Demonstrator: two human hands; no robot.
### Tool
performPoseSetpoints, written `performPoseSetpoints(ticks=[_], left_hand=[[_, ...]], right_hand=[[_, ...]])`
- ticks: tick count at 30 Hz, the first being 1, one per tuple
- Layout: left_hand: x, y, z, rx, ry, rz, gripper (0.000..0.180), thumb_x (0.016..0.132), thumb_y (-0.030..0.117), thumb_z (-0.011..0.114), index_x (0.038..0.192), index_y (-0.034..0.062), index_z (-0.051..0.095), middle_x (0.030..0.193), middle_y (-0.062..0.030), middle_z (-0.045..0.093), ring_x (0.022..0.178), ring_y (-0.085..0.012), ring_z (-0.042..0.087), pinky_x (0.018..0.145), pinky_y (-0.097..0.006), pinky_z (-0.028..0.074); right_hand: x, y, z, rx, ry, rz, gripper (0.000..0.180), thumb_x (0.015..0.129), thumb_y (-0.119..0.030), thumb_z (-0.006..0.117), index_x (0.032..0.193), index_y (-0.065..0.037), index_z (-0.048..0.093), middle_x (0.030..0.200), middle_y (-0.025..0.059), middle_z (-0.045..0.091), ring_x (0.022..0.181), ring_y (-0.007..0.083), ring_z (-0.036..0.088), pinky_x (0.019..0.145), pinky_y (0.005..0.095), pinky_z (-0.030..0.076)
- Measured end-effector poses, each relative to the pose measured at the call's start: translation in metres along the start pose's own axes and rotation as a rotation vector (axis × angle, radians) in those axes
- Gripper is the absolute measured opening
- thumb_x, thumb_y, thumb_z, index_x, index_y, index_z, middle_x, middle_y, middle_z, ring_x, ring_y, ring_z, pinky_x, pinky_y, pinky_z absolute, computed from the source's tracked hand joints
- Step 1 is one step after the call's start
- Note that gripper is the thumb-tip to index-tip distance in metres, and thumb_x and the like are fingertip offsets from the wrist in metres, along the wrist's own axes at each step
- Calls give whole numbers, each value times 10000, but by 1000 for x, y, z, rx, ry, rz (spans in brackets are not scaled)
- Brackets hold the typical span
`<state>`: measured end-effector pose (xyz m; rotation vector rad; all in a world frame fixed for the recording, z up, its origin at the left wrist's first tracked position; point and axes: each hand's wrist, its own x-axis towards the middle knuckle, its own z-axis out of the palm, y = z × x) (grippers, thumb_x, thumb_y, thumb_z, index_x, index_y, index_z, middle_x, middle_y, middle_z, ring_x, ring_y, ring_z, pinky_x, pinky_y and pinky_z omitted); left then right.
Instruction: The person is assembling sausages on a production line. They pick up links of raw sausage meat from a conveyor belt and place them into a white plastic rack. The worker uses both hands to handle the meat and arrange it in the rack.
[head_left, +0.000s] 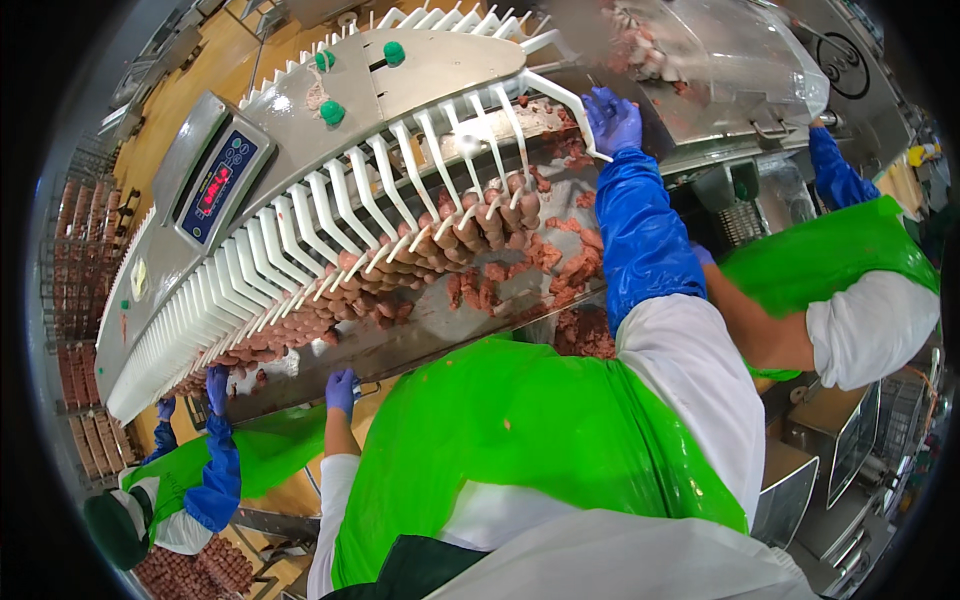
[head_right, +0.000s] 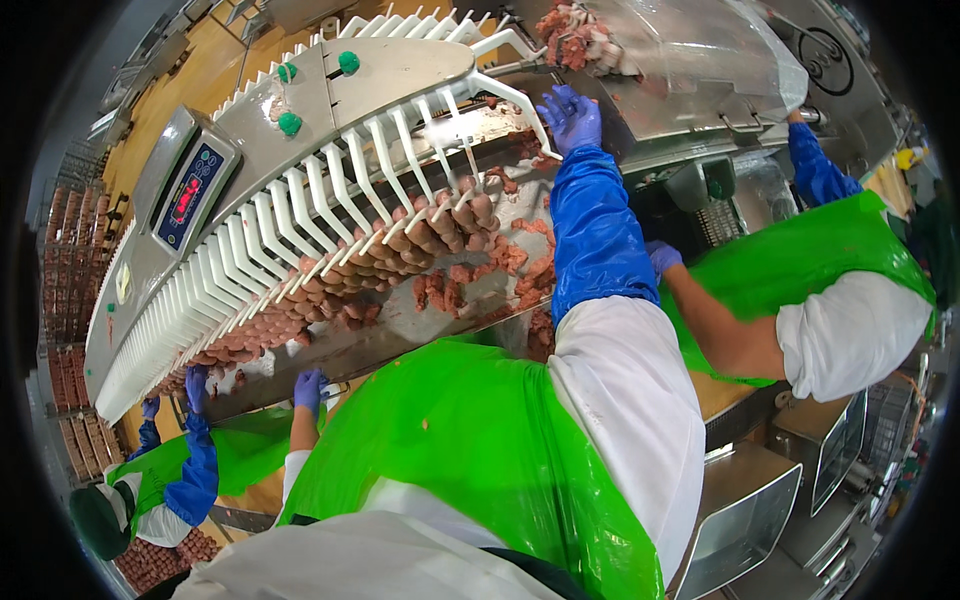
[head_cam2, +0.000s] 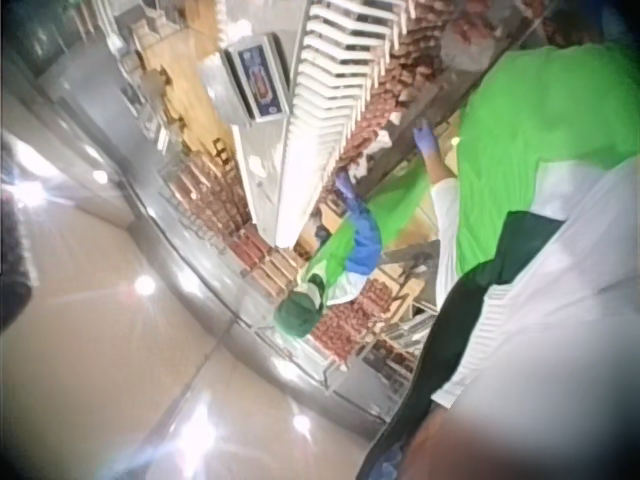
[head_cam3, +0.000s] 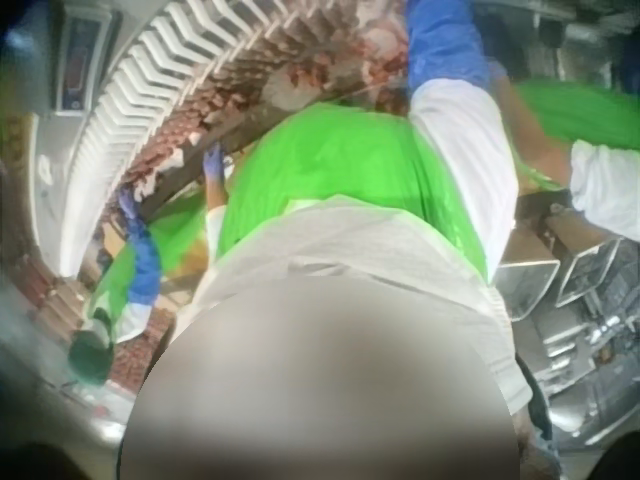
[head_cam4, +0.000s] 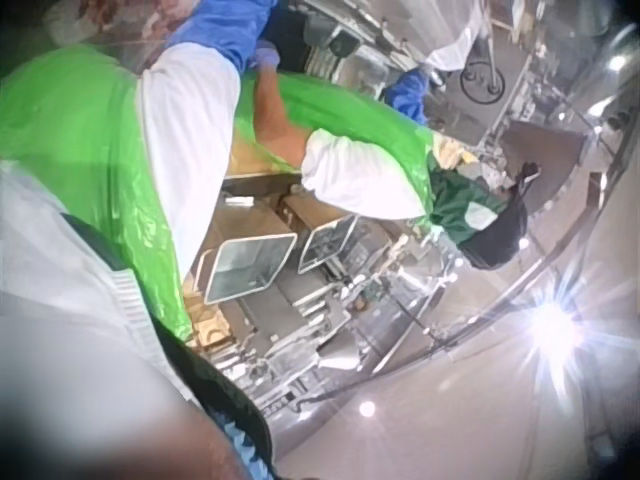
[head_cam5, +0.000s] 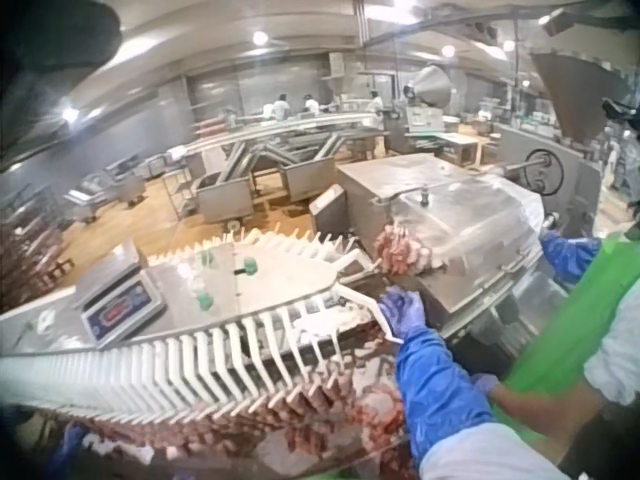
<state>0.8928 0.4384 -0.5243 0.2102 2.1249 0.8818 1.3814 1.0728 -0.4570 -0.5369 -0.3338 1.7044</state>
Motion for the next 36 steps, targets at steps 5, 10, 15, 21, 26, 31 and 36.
performPoseSetpoints(ticks=[5, 10, 15, 21, 26, 31, 36], left_hand=[[-45, -22, -25, 39, 37, -93, 246, 955, 344, 592, 1018, 110, 556, 940, -42, 646, 860, -152, 635, 661, -329, 492], [-38, -15, -36, 57, -12, -156, 276, 956, 360, 581, 1075, 113, 555, 1011, -49, 656, 939, -163, 643, 705, -343, 492], [-53, -30, -45, 55, 1, -150, 291, 945, 361, 599, 1076, 102, 576, 1001, -43, 661, 924, -156, 642, 716, -334, 494], [-11, 39, -9, 124, -165, 90, 234, 943, 288, 618, 1019, 66, 626, 941, -35, 658, 842, -120, 600, 703, -297, 490], [-20, 97, 36, 384, -328, 355, 253, 947, 255, 611, 1019, 14, 632, 899, -43, 645, 804, -118, 574, 728, -287, 486], [-62, 192, 108, 513, -653, 628, 288, 943, 276, 607, 1058, 15, 642, 955, -84, 674, 890, -162, 631, 820, -307, 496], [-94, 242, 163, 599, -817, 867, 304, 929, 293, 609, 1103, 48, 655, 1074, -104, 680, 1006, -259, 655, 883, -352, 504]], right_hand=[[9, 12, 15, 48, -114, 38, 490, 1007, -361, 314, 1256, 5, 526, 1350, 176, 537, 1275, 399, 477, 1084, 590, 358], [68, 18, -46, 200, -598, 151, 473, 973, -315, 478, 1340, -18, 455, 1256, 177, 571, 1180, 347, 562, 1033, 493, 454], [-32, 107, -11, -906, -342, 172, 299, 972, -278, 502, 1081, -26, 620, 1020, 140, 654, 938, 260, 648, 824, 392, 522], [-111, 146, -121, -1188, -167, 300, 316, 949, -314, 555, 1066, -34, 644, 870, 155, 689, 742, 283, 668, 683, 393, 544], [-196, 118, -112, -1795, -374, 234, 330, 933, -332, 535, 880, -39, 676, 882, 198, 692, 793, 356, 659, 767, 453, 509], [-238, 67, -109, -1793, -303, 440, 409, 916, -374, 524, 888, 14, 650, 847, 187, 687, 781, 326, 665, 740, 417, 504], [-259, 17, -85, -2037, -396, 269, 372, 881, -376, 495, 955, -42, 641, 968, 224, 652, 924, 421, 610, 831, 500, 473]])
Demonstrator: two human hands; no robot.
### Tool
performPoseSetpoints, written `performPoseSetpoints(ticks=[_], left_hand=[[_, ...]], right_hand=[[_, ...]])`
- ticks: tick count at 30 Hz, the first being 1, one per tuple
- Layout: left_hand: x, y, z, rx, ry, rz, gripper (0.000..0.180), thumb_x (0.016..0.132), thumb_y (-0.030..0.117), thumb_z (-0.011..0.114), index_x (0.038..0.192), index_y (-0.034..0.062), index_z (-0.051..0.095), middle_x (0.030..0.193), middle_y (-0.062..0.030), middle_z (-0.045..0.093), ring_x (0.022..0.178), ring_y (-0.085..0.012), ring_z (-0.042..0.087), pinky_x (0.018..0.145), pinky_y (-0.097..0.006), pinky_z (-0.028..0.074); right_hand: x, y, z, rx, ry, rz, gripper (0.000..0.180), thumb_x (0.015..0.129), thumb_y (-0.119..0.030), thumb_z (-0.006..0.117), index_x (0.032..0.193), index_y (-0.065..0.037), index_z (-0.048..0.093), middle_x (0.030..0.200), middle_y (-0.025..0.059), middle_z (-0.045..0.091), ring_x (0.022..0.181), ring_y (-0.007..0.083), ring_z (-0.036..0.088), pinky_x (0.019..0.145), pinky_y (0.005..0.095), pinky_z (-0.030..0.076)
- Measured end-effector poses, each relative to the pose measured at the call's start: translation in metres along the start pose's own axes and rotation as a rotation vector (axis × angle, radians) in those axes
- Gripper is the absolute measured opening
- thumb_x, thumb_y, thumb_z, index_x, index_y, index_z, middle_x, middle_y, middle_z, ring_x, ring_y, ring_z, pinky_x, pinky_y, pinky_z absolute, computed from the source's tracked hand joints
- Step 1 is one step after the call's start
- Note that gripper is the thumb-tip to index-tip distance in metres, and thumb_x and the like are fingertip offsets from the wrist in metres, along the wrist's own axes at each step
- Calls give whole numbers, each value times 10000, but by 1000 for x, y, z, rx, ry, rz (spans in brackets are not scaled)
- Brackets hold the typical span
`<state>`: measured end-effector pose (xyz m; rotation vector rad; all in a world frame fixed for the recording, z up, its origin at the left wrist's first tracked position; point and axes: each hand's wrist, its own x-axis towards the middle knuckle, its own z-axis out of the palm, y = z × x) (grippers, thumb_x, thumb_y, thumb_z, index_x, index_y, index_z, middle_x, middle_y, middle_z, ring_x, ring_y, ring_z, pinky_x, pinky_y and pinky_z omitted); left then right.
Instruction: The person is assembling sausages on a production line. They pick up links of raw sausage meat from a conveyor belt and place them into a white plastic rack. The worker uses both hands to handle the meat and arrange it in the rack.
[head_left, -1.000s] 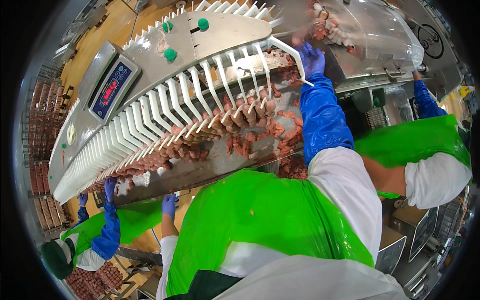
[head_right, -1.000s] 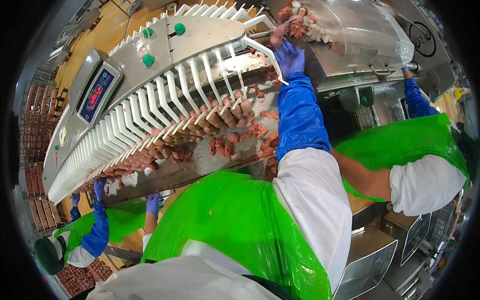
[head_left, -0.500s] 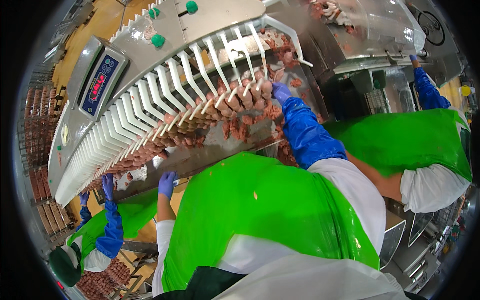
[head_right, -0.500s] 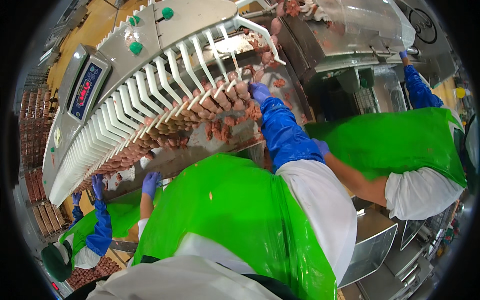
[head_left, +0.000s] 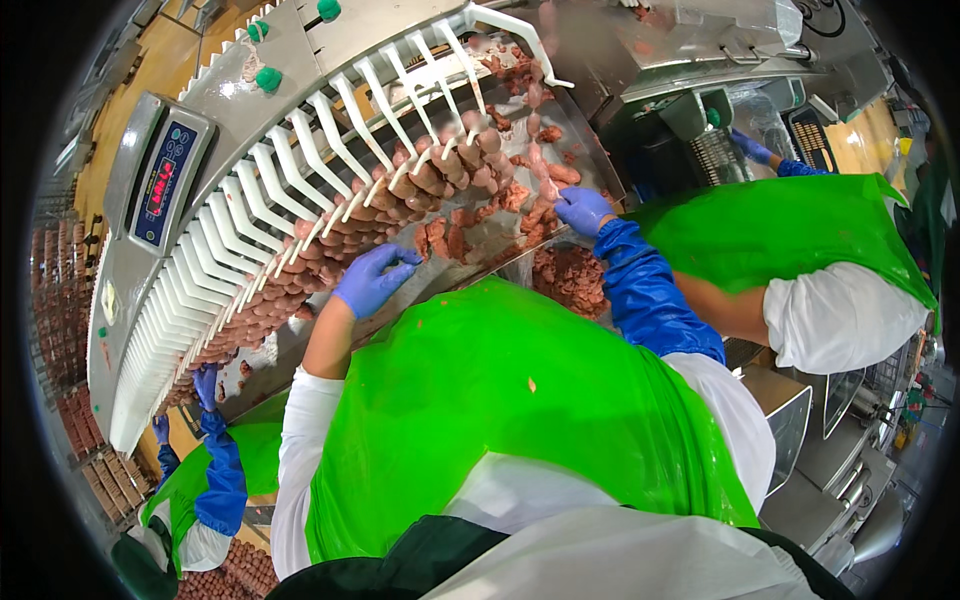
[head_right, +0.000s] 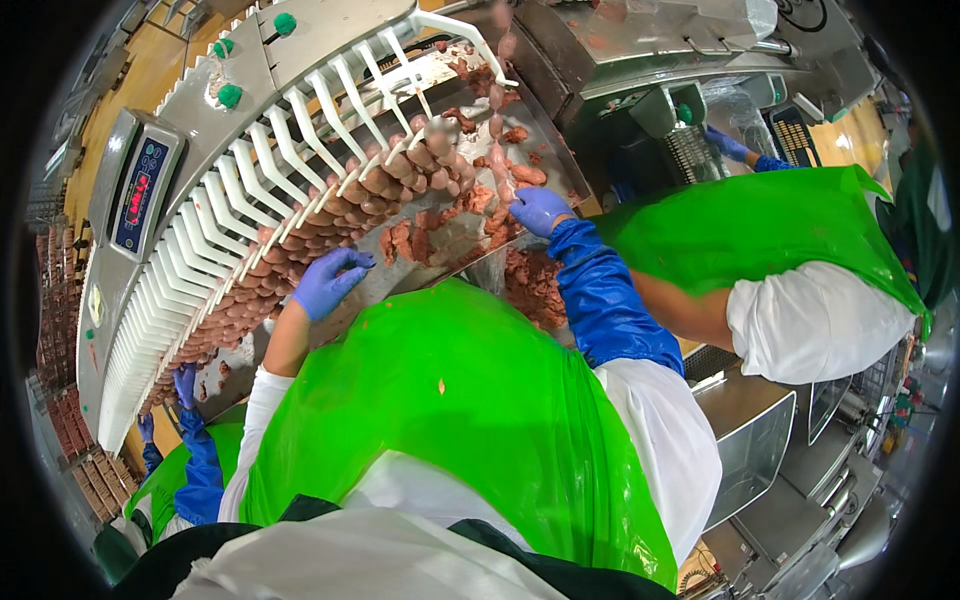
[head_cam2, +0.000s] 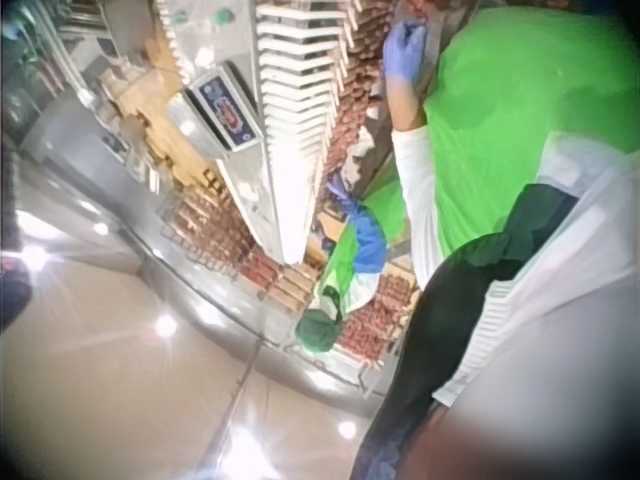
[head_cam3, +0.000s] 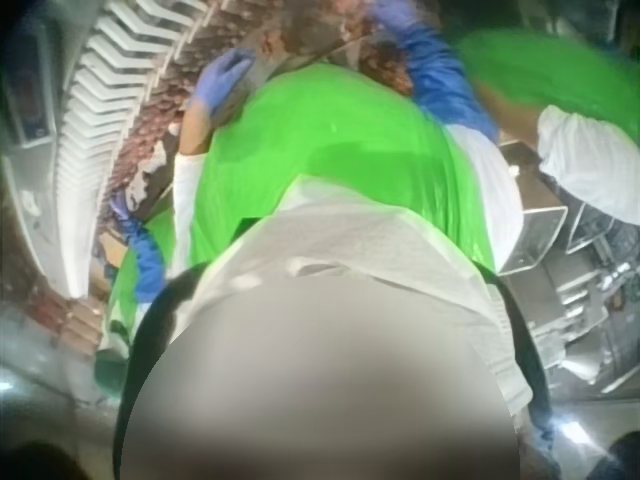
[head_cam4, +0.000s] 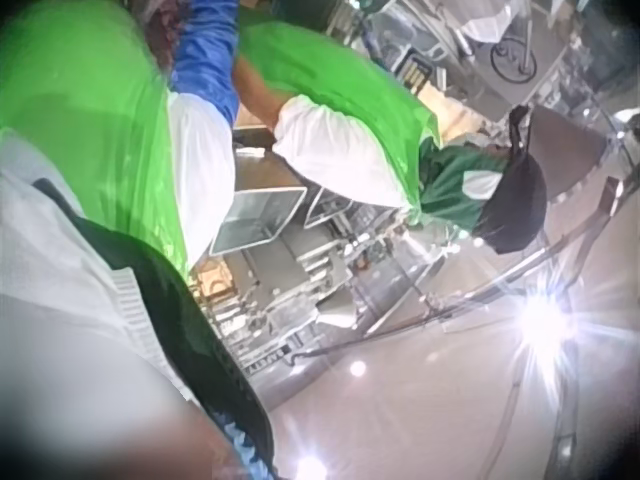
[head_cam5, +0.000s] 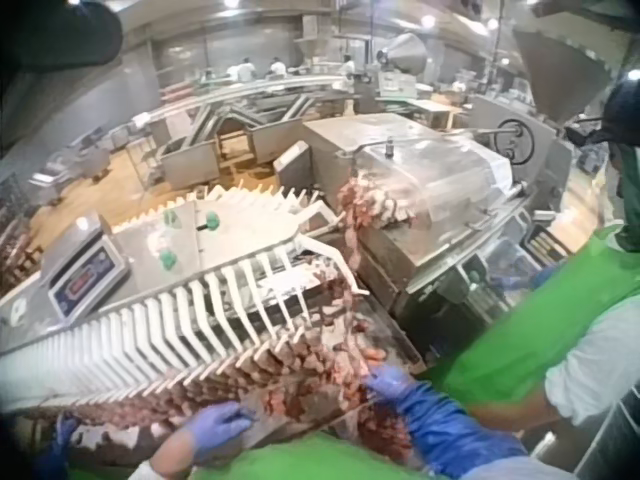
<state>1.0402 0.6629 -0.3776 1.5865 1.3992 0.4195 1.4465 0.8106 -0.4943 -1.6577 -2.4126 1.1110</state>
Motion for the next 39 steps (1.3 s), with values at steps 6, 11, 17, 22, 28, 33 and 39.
performPoseSetpoints(ticks=[6, 11, 17, 22, 28, 33, 39], left_hand=[[55, 43, 28, 97, -144, 203, 383, 896, 208, 648, 1245, 57, 600, 1226, -118, 632, 1141, -244, 604, 993, -351, 461], [126, 78, 74, 215, -98, 510, 614, 863, 289, 687, 1400, 102, 456, 1258, -111, 620, 1105, -248, 614, 960, -347, 477], [139, 112, 83, -337, -406, 122, 424, 911, 327, 646, 1259, 100, 561, 922, -23, 661, 657, -101, 600, 565, -252, 498], [130, 105, 75, -440, -393, -69, 251, 961, 260, 531, 1020, 58, 668, 784, -48, 647, 581, -115, 601, 511, -251, 468], [117, 110, 48, -356, -245, -179, 319, 984, 306, 464, 975, 52, 657, 774, -57, 643, 595, -138, 642, 484, -253, 479], [117, 117, 38, -285, -147, -175, 335, 978, 288, 468, 997, 2, 641, 791, -78, 650, 610, -196, 664, 582, -283, 537], [133, 80, 49, -256, 26, -177, 452, 963, 411, 511, 1088, -4, 638, 971, -132, 683, 756, -210, 678, 667, -354, 569]], right_hand=[[-24, -8, -22, -85, -116, -114, 303, 853, -322, 533, 956, -54, 629, 930, 211, 657, 854, 410, 625, 764, 478, 492], [-35, -59, -56, -94, -258, -385, 292, 832, -335, 538, 936, -83, 644, 924, 181, 643, 874, 372, 627, 772, 457, 495], [-47, -89, -81, 221, 7, -606, 188, 783, -204, 650, 855, -39, 595, 779, 139, 560, 701, 280, 589, 652, 392, 468], [-39, -81, -89, 545, 30, -385, 277, 838, -154, 672, 1097, -66, 631, 1088, 81, 598, 936, 214, 602, 836, 324, 501], [47, -17, -117, 269, 842, -515, 470, 904, -29, 511, 1374, -56, 493, 1281, 131, 559, 1193, 217, 542, 1037, 336, 415], [97, -19, -85, 835, 545, -413, 387, 925, -44, 482, 1308, -19, 533, 1243, 109, 584, 1152, 191, 541, 1019, 320, 409], [102, -30, -21, 923, -40, -453, 324, 967, -84, 441, 1240, 11, 589, 1220, 84, 620, 1165, 184, 553, 1039, 328, 407]])
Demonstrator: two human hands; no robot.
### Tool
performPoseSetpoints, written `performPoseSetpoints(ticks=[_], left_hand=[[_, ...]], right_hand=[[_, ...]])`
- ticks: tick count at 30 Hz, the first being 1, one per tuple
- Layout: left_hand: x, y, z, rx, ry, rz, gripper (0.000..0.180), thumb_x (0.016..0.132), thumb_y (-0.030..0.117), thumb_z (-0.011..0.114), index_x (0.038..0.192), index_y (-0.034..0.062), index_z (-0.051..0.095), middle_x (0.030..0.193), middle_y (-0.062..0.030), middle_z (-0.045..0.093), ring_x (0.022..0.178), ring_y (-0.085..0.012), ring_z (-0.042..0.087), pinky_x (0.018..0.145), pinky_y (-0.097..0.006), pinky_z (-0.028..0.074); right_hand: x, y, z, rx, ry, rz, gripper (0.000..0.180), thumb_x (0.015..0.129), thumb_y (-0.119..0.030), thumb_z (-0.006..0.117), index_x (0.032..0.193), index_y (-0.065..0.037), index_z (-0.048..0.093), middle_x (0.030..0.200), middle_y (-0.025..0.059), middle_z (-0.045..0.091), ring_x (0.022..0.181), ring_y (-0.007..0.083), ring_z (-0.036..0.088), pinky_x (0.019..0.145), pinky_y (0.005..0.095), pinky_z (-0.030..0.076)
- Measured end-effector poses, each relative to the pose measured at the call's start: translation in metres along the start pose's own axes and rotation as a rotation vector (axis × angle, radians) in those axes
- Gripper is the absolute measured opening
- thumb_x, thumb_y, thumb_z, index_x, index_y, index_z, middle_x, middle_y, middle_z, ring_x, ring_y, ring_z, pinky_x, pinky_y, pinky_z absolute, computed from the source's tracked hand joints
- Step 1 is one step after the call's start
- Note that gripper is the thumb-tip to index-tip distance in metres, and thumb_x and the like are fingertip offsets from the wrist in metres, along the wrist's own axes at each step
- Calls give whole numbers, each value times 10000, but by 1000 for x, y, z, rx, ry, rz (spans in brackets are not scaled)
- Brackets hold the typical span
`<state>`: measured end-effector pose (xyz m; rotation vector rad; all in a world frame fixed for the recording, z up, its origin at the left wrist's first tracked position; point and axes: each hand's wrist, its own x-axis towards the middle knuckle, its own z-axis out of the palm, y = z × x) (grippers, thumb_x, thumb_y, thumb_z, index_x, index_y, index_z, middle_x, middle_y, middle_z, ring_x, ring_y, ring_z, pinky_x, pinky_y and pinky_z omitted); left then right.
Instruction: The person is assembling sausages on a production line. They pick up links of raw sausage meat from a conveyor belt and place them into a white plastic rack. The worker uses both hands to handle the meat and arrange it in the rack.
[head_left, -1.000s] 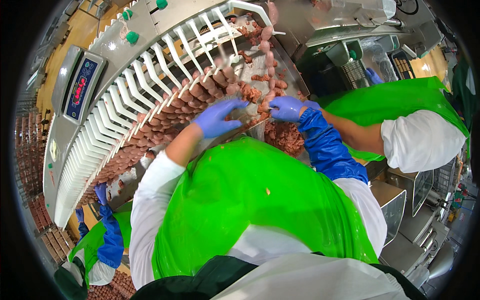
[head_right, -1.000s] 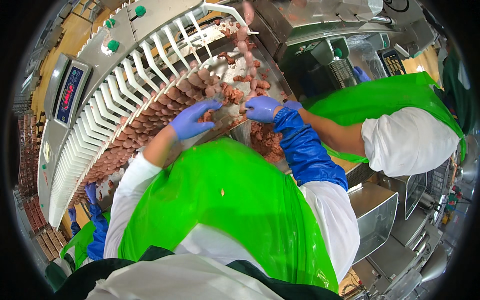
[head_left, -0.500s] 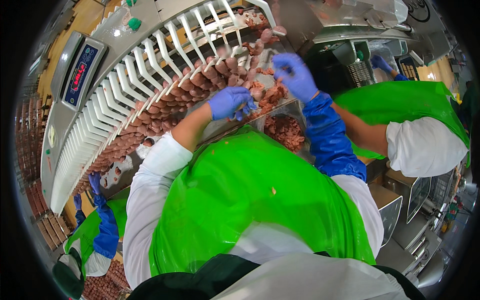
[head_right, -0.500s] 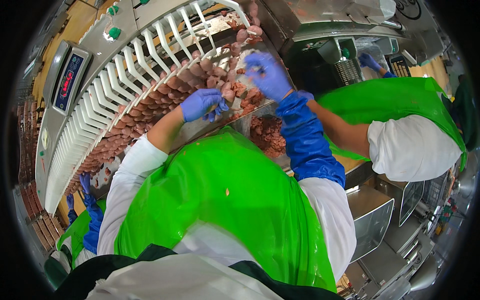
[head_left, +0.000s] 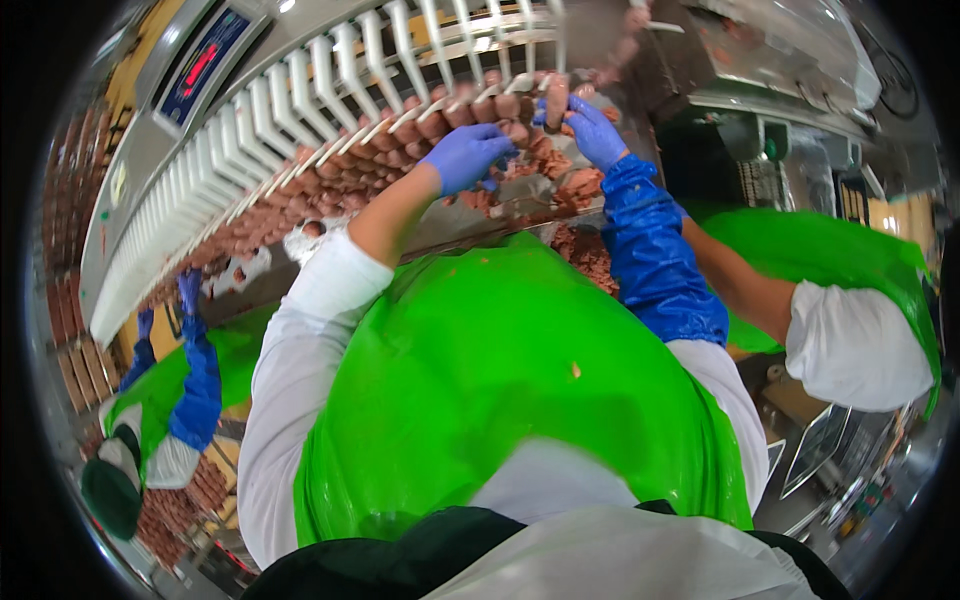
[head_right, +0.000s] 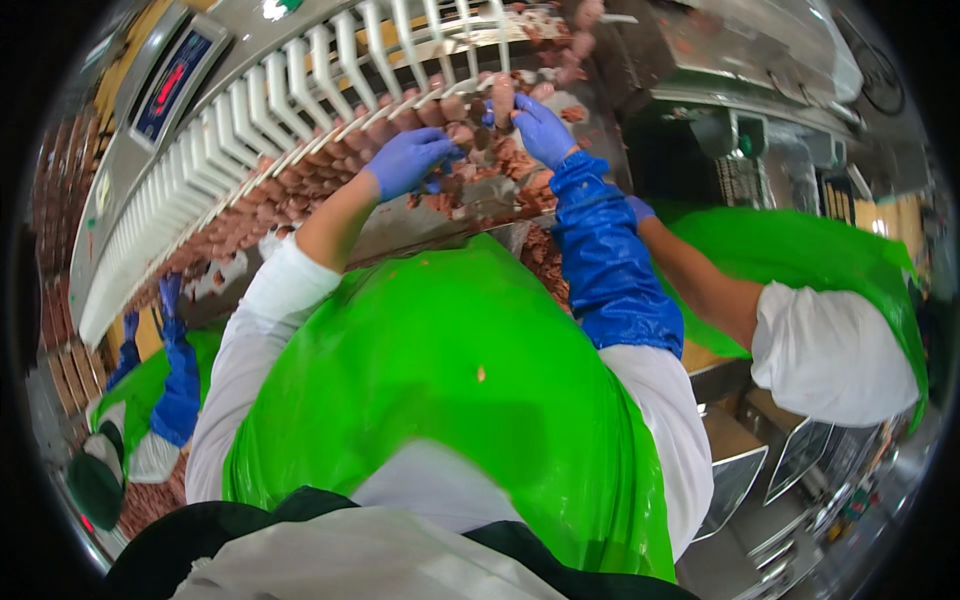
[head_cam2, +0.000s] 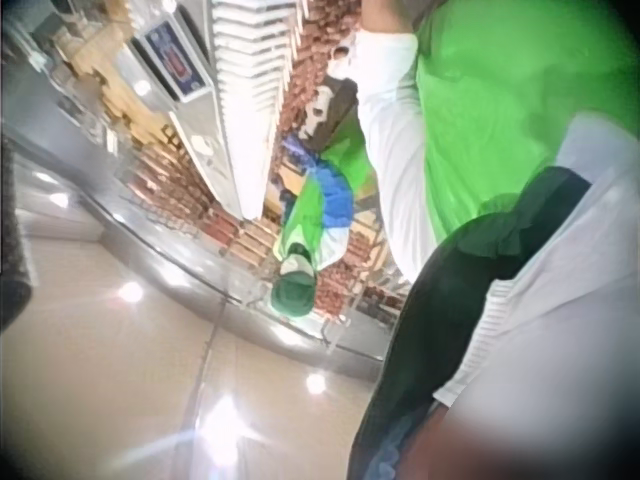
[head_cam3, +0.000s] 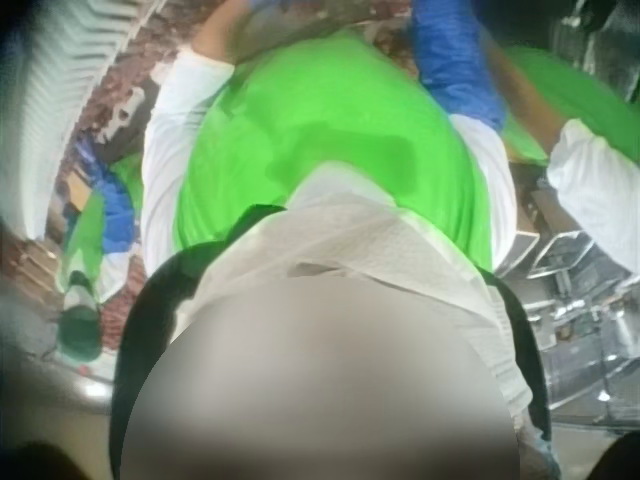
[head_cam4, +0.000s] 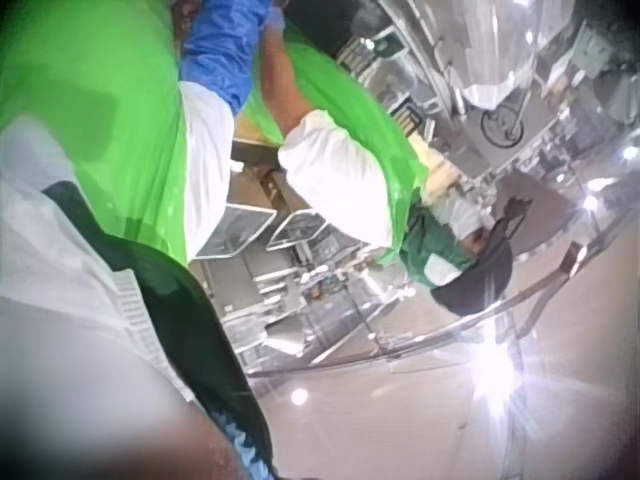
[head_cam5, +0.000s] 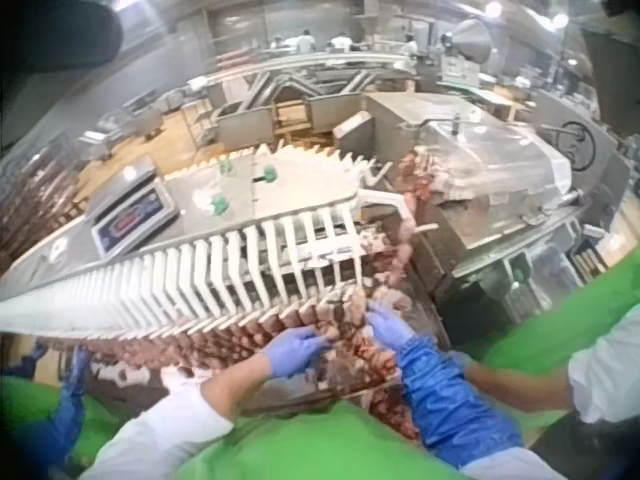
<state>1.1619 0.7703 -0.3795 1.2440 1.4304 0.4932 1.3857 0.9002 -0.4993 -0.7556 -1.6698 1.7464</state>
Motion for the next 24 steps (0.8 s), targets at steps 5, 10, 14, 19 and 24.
performPoseSetpoints(ticks=[5, 10, 14, 19, 24], left_hand=[[15, -19, -9, -22, 50, 36, 472, 865, 441, 621, 1208, 119, 664, 1129, -62, 700, 899, -184, 690, 738, -364, 570], [55, 32, 59, 542, -53, 196, 523, 844, 410, 583, 1252, 83, 612, 1154, -161, 667, 1071, -336, 627, 928, -422, 475], [63, 35, 69, 531, -99, 112, 594, 793, 409, 667, 1283, 83, 585, 1139, -169, 667, 1053, -328, 638, 903, -412, 487], [37, 37, 58, 476, -97, -32, 589, 765, 402, 701, 1242, 77, 586, 1076, -162, 675, 985, -324, 656, 844, -412, 510], [7, 51, 70, 452, 93, 107, 574, 812, 320, 646, 1323, 99, 506, 1079, -182, 667, 1010, -341, 647, 867, -436, 499]], right_hand=[[7, -51, 56, 402, -260, 207, 405, 1008, -112, 467, 1402, -20, 455, 1305, 138, 572, 1163, 300, 567, 1057, 460, 418], [-28, 21, -53, -323, -206, -81, 379, 933, -124, 543, 1287, 8, 512, 1142, 157, 593, 1035, 263, 567, 927, 369, 459], [-34, -3, -67, -762, -291, -78, 331, 947, -141, 531, 1238, 18, 524, 1028, 149, 611, 905, 253, 607, 837, 367, 498], [-74, -46, -30, -91, -362, 377, 272, 973, -120, 484, 1207, 12, 530, 914, 113, 631, 724, 177, 632, 721, 333, 532], [-52, 51, -35, 123, -99, 249, 346, 1013, -197, 426, 1306, -22, 482, 1165, 112, 578, 1043, 192, 597, 870, 315, 492]])
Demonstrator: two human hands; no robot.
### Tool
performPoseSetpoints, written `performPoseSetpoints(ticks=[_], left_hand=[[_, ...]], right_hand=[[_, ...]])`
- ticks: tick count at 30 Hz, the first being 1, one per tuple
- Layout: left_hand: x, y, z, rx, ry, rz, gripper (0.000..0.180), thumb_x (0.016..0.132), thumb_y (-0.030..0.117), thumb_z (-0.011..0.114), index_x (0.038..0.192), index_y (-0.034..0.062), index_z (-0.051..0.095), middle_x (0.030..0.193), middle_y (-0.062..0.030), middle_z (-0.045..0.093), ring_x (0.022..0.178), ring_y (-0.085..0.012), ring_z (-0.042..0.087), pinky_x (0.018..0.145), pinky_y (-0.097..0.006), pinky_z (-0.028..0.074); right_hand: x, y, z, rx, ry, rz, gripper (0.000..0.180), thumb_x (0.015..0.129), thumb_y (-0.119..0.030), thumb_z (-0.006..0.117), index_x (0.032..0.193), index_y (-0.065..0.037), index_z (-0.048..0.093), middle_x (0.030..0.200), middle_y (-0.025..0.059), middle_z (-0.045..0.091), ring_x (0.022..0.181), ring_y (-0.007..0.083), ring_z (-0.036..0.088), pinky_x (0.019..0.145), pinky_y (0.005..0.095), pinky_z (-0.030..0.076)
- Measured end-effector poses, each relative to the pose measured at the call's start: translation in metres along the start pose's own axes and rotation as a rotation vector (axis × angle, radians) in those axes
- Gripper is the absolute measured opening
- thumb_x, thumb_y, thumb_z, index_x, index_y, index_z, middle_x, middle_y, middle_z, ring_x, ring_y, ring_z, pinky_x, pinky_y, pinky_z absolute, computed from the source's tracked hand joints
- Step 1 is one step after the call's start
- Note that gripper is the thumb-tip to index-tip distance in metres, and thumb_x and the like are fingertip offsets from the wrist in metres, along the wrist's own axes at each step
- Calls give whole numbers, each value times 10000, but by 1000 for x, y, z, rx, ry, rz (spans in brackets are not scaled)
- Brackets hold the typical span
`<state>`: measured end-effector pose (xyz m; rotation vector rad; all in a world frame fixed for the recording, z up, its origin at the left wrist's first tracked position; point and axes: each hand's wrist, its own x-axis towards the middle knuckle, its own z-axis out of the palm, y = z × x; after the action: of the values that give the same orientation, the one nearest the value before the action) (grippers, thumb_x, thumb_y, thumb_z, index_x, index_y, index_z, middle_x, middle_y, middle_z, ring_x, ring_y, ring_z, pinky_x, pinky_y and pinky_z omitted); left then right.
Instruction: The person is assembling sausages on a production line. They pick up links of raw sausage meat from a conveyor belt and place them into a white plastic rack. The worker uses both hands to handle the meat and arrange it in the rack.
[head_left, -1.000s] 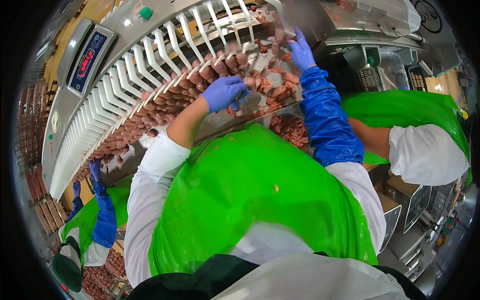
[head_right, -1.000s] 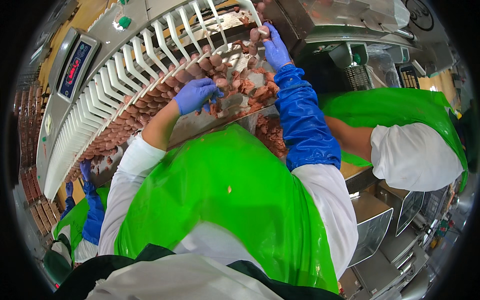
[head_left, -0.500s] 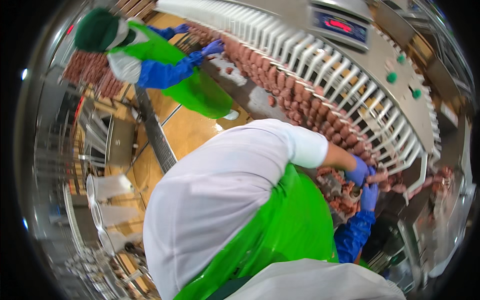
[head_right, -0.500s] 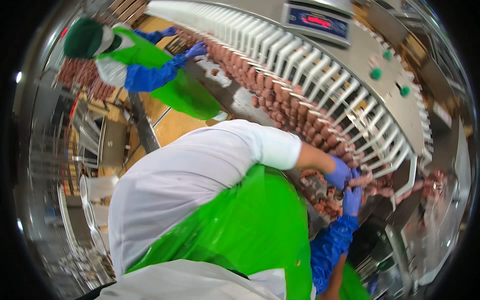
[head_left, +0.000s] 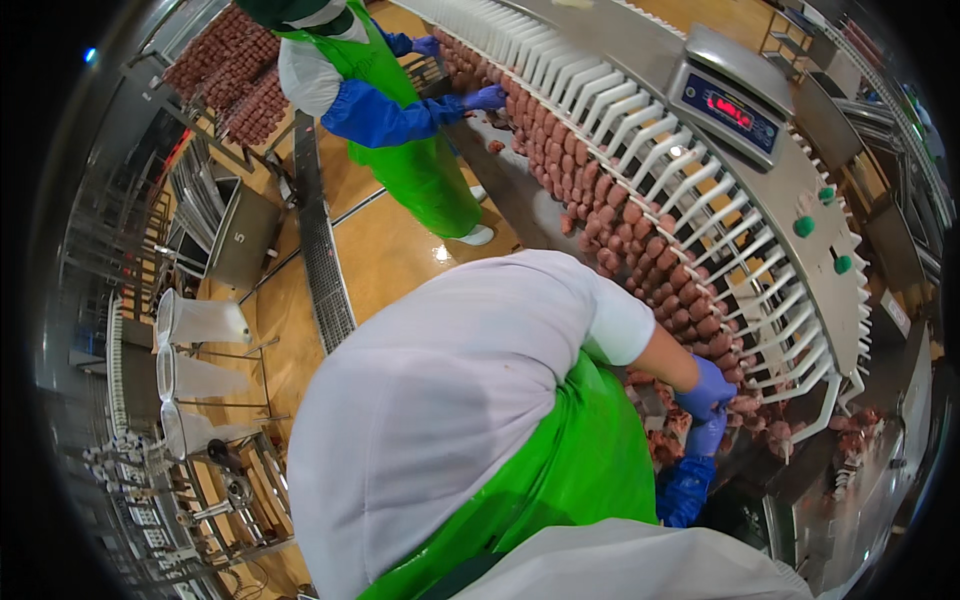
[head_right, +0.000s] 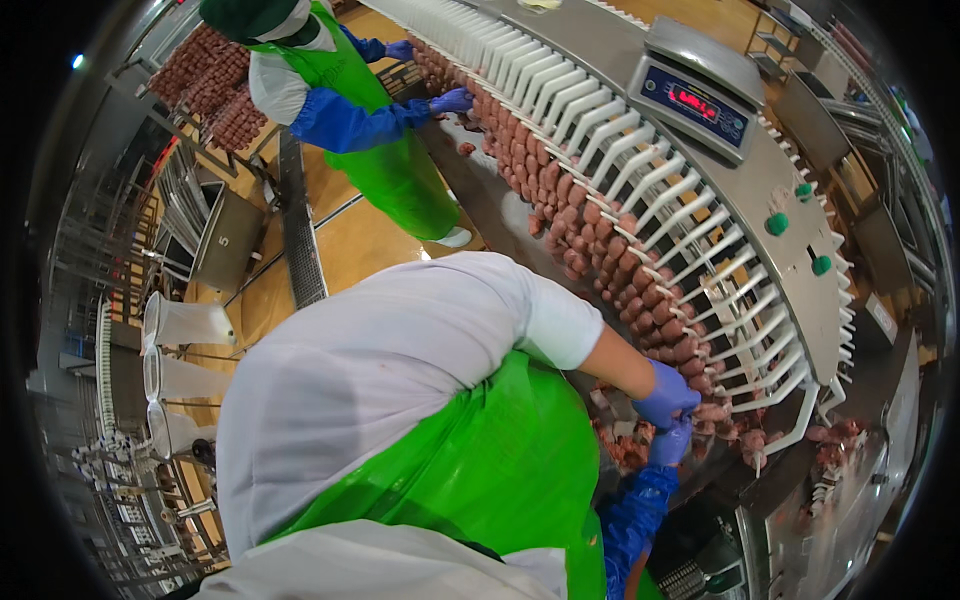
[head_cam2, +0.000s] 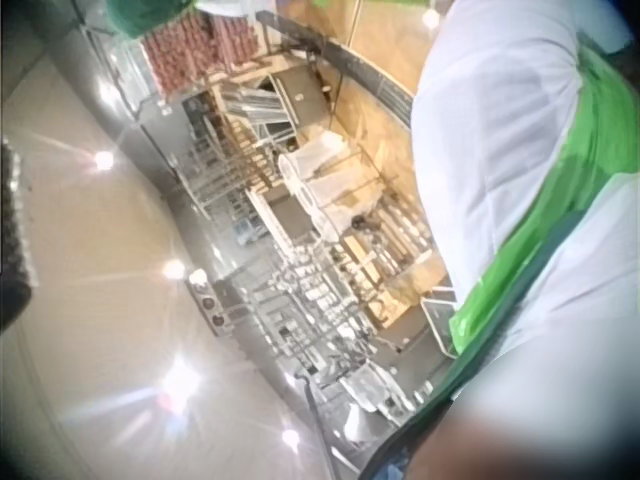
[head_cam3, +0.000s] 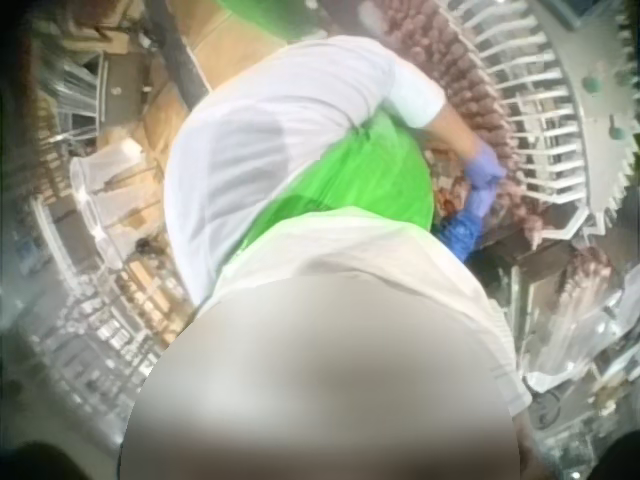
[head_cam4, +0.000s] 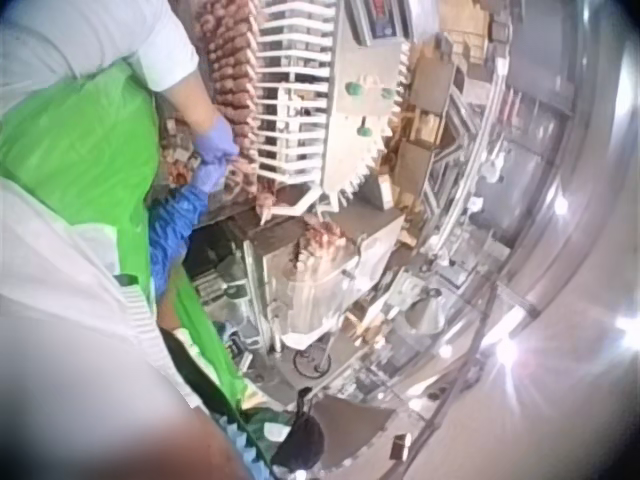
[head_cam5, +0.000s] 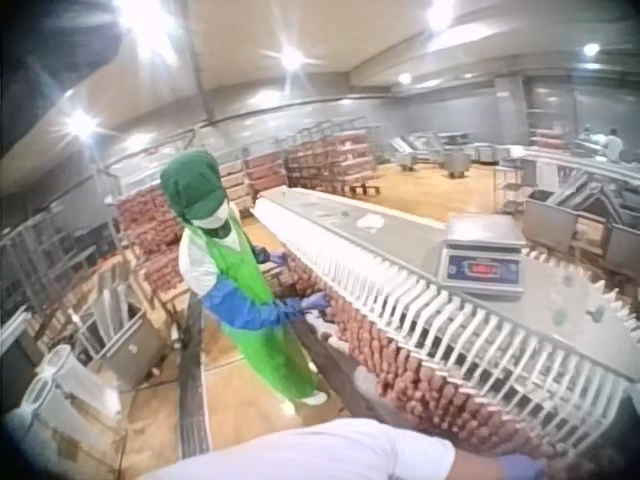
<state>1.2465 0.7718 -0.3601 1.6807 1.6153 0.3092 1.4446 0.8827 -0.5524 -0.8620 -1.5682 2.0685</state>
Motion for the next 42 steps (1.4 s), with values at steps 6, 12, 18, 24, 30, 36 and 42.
performPoseSetpoints(ticks=[6, 12, 18, 24, 30, 36, 42], left_hand=[[-20, -34, 11, -422, -66, 183, 466, 922, 375, 631, 1297, 108, 559, 1138, -107, 649, 1063, -191, 588, 939, -362, 486], [-31, -49, 9, -556, -122, 81, 168, 912, 180, 589, 1072, 127, 590, 1042, -82, 645, 895, -204, 634, 817, -352, 524], [-14, -89, 46, -180, -21, 444, 277, 893, 198, 570, 1161, 145, 614, 1211, -125, 581, 1110, -317, 565, 1002, -397, 425], [-65, -118, 33, -119, 183, 145, 272, 899, 234, 560, 1131, 156, 677, 1322, -139, 551, 1188, -349, 533, 1045, -403, 401], [-145, -211, 23, -798, 849, -264, 212, 957, 157, 553, 1125, 97, 668, 1138, -49, 646, 1059, -192, 613, 854, -329, 528], [-179, -275, 14, -1003, 1352, -387, 337, 928, 144, 592, 1254, 63, 574, 1139, -65, 612, 987, -152, 589, 781, -312, 521], [-177, -291, -15, -756, 1309, -330, 493, 906, 232, 614, 1337, 17, 507, 1141, -92, 621, 876, -141, 587, 742, -290, 497]], right_hand=[[-17, -38, 65, 904, -317, 21, 502, 971, -257, 464, 1359, 58, 422, 1344, 206, 508, 1179, 317, 524, 1054, 429, 403], [-15, -65, 70, -127, -185, -37, 465, 920, -156, 549, 1335, 38, 468, 1288, 164, 557, 1101, 279, 583, 940, 412, 480], [-14, -40, 71, 742, -230, 126, 474, 933, -190, 581, 1358, -6, 478, 1305, 126, 562, 1132, 246, 586, 940, 371, 477], [-32, -7, 17, -41, -102, 94, 556, 969, -271, 558, 1422, 10, 398, 1379, 125, 510, 1202, 230, 561, 978, 339, 445], [-100, 35, -21, -117, -14, 63, 541, 1013, -319, 486, 1440, -3, 384, 1406, 125, 495, 1249, 239, 537, 957, 341, 448], [-109, 44, -22, 89, 99, 311, 525, 1028, -338, 449, 1448, -29, 384, 1398, 121, 509, 1213, 252, 565, 913, 336, 471], [-106, 26, -36, -88, 92, 279, 504, 1035, -307, 434, 1452, -28, 378, 1400, 121, 506, 1229, 257, 558, 932, 358, 472]])
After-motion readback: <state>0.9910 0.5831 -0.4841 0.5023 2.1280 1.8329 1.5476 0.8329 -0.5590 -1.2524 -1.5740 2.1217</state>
